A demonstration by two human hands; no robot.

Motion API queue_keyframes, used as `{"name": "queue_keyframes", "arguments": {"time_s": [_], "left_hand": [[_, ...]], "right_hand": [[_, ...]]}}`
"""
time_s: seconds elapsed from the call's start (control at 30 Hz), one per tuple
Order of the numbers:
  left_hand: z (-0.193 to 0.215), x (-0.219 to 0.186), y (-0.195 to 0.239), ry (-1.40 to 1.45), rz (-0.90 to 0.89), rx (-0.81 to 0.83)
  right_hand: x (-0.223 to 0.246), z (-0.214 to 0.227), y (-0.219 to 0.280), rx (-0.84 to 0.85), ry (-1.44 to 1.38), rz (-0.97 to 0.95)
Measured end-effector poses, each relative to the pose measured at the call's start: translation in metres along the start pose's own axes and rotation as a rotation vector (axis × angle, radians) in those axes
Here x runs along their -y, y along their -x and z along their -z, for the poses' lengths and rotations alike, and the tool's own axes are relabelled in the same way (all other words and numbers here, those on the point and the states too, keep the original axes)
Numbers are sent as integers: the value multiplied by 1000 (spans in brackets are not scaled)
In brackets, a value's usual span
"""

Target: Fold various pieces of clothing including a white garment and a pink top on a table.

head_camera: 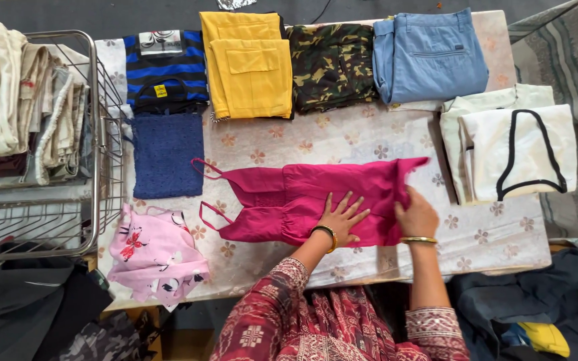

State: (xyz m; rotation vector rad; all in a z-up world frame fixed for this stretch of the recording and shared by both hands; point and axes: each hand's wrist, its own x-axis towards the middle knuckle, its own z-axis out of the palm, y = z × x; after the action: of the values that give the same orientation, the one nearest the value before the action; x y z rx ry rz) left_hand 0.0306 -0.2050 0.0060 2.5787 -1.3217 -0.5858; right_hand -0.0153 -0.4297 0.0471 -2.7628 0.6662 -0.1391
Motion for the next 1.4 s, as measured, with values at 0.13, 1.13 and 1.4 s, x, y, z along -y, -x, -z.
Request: {"name": "queue_keyframes", "arguments": {"time_s": [0.13, 1.13, 1.4], "left_hand": [[-46, 16, -21, 375, 85, -144], [56, 31, -176, 465, 372, -84], [37, 13, -142, 347, 369, -339]], "right_hand": [[53, -11, 17, 107, -11, 69], [-26, -40, 110, -253, -302, 131], [-20, -36, 99, -189, -273, 56]]}}
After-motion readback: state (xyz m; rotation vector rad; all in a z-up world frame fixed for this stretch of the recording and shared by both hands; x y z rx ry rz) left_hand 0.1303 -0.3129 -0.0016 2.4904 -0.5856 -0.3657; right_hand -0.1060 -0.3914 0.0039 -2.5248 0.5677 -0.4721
